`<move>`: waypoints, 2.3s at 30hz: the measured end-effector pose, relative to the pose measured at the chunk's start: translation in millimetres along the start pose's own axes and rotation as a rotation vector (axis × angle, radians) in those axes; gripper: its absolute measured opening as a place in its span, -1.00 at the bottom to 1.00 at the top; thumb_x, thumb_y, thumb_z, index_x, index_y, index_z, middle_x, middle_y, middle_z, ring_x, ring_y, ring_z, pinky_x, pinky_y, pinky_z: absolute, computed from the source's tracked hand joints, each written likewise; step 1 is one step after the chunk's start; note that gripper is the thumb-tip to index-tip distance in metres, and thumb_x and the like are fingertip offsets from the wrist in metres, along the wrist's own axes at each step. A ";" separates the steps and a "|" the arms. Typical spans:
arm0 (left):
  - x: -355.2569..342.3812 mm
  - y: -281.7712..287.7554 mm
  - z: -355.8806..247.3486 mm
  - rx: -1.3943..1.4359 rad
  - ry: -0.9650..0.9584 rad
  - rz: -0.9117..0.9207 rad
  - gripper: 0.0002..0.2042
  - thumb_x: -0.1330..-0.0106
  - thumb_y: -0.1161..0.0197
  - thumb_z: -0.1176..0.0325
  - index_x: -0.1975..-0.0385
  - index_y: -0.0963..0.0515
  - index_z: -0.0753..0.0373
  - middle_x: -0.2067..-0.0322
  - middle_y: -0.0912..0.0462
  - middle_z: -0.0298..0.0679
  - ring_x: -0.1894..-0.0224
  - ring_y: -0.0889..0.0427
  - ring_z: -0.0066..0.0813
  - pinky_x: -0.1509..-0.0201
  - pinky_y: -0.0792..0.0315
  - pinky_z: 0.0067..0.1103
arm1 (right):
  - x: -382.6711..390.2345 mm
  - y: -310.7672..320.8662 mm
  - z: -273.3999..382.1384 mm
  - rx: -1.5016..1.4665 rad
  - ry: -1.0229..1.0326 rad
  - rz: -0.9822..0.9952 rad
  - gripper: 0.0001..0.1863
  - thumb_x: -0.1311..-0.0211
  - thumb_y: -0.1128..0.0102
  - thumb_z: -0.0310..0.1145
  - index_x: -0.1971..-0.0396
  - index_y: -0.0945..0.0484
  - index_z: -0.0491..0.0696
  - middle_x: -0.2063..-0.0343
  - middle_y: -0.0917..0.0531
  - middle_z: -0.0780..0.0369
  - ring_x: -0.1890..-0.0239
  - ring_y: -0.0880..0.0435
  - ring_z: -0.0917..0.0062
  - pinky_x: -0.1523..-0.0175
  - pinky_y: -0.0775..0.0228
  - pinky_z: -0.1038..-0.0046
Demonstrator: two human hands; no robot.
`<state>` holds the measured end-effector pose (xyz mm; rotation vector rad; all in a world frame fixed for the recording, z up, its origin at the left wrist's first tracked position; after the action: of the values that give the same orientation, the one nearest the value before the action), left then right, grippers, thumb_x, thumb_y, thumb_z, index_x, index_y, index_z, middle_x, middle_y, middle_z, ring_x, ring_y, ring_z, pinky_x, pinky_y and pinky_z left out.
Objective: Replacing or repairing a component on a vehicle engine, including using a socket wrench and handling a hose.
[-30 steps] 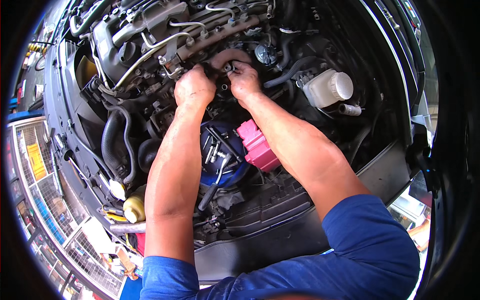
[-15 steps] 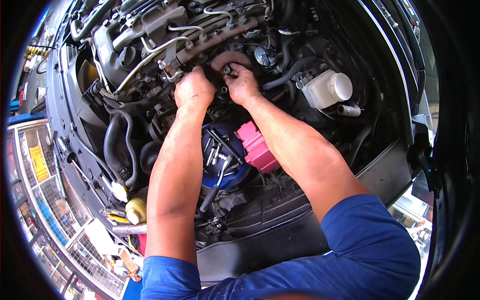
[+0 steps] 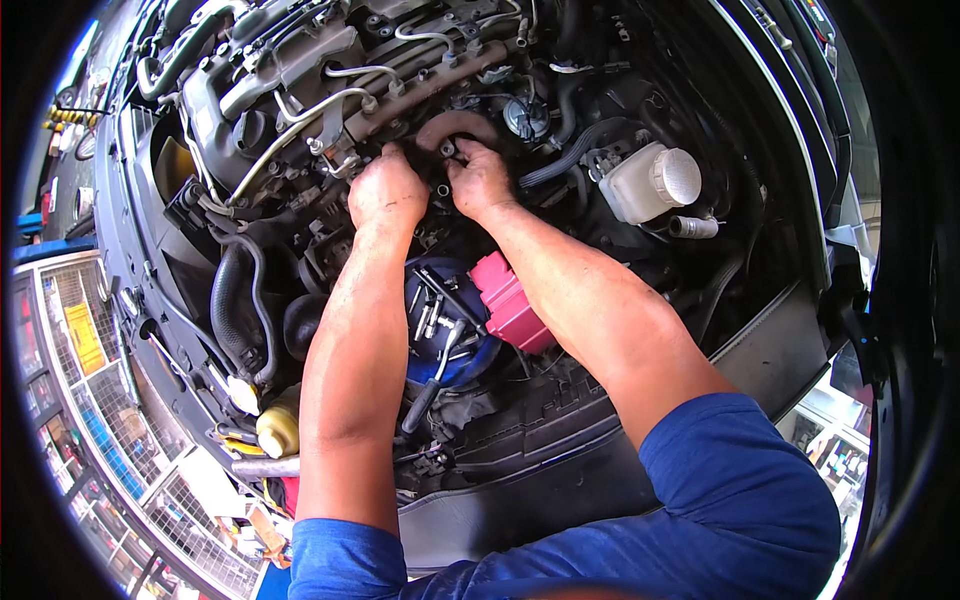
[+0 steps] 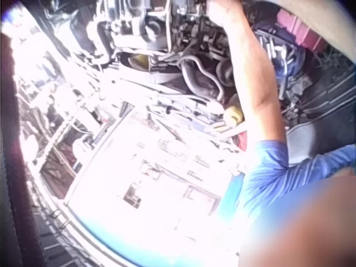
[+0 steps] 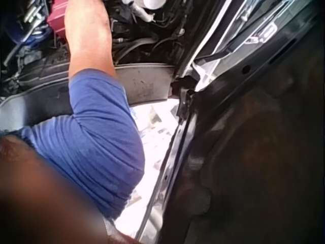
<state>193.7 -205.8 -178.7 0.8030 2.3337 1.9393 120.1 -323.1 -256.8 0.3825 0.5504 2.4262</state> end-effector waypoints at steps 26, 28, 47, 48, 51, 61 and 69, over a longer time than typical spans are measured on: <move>-1.1 6.0 6.2 -0.060 0.050 0.027 -0.66 -0.27 -0.20 0.11 0.05 -0.61 0.15 0.07 -0.68 0.01 -0.04 -0.64 -0.02 -0.12 -0.51 -0.25 | 3.5 1.3 0.0 -0.047 -0.047 -0.032 -0.60 -0.21 -0.27 -0.37 -0.04 -0.58 -0.18 0.05 -0.68 0.00 -0.03 -0.66 0.14 -0.15 -0.46 0.31; -0.2 7.1 5.7 -0.041 0.080 0.039 -0.65 -0.27 -0.19 0.10 0.04 -0.62 0.13 0.06 -0.68 0.00 -0.05 -0.64 -0.02 -0.12 -0.50 -0.26 | 3.5 0.3 -4.1 -0.081 -0.117 -0.005 -0.61 -0.23 -0.26 -0.38 -0.05 -0.58 -0.17 0.04 -0.67 -0.02 -0.04 -0.65 0.15 -0.17 -0.45 0.30; -6.1 2.0 2.1 -0.013 0.141 0.010 -0.67 -0.37 -0.07 0.08 -0.03 -0.61 -0.03 0.00 -0.67 -0.09 -0.10 -0.61 -0.06 -0.16 -0.49 -0.26 | 6.8 5.4 4.4 -0.108 -0.029 -0.004 -0.57 -0.22 -0.26 -0.42 -0.08 -0.53 -0.27 0.05 -0.68 -0.03 -0.02 -0.69 0.30 -0.14 -0.46 0.42; -5.7 1.8 2.3 -0.015 0.157 0.024 -0.67 -0.37 -0.06 0.09 -0.04 -0.61 -0.03 -0.01 -0.67 -0.09 -0.11 -0.61 -0.06 -0.16 -0.49 -0.26 | 7.3 6.1 4.8 -0.117 -0.021 -0.018 -0.59 -0.22 -0.26 -0.41 -0.06 -0.56 -0.23 0.05 -0.68 -0.03 -0.03 -0.68 0.24 -0.16 -0.45 0.37; -4.5 3.9 1.7 0.005 0.169 0.032 -0.66 -0.38 -0.05 0.09 -0.06 -0.60 -0.03 -0.02 -0.66 -0.09 -0.12 -0.61 -0.07 -0.17 -0.48 -0.27 | 8.3 7.6 7.1 -0.080 -0.018 -0.027 -0.59 -0.22 -0.26 -0.38 -0.05 -0.57 -0.21 0.03 -0.67 -0.03 -0.05 -0.66 0.20 -0.17 -0.44 0.36; -6.6 3.2 0.3 -0.031 0.134 0.040 -0.66 -0.38 -0.05 0.11 -0.05 -0.61 -0.03 -0.02 -0.66 -0.10 -0.13 -0.60 -0.10 -0.17 -0.48 -0.28 | 9.2 13.2 21.7 0.183 0.097 -0.035 -0.65 -0.21 -0.22 -0.34 0.00 -0.62 -0.09 0.07 -0.65 -0.05 -0.03 -0.61 0.07 -0.14 -0.46 0.24; -3.7 4.7 0.1 -0.024 0.091 -0.006 -0.71 -0.33 -0.07 0.23 0.05 -0.63 0.10 0.07 -0.70 -0.06 -0.04 -0.67 -0.10 -0.09 -0.54 -0.29 | 7.5 11.4 19.2 0.209 0.202 -0.115 -0.59 -0.19 -0.28 -0.36 -0.03 -0.58 -0.19 0.05 -0.65 -0.04 -0.03 -0.63 0.09 -0.14 -0.46 0.25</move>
<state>198.8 -206.7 -175.7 0.7207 2.3541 2.0387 116.1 -321.1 -233.6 0.1855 0.8936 2.3166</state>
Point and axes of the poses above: each hand's wrist, its own x-axis away from the middle knuckle, its own y-axis out of the back of the hand, z = x × y, the point moved 3 cm from there along -x, towards the middle knuckle
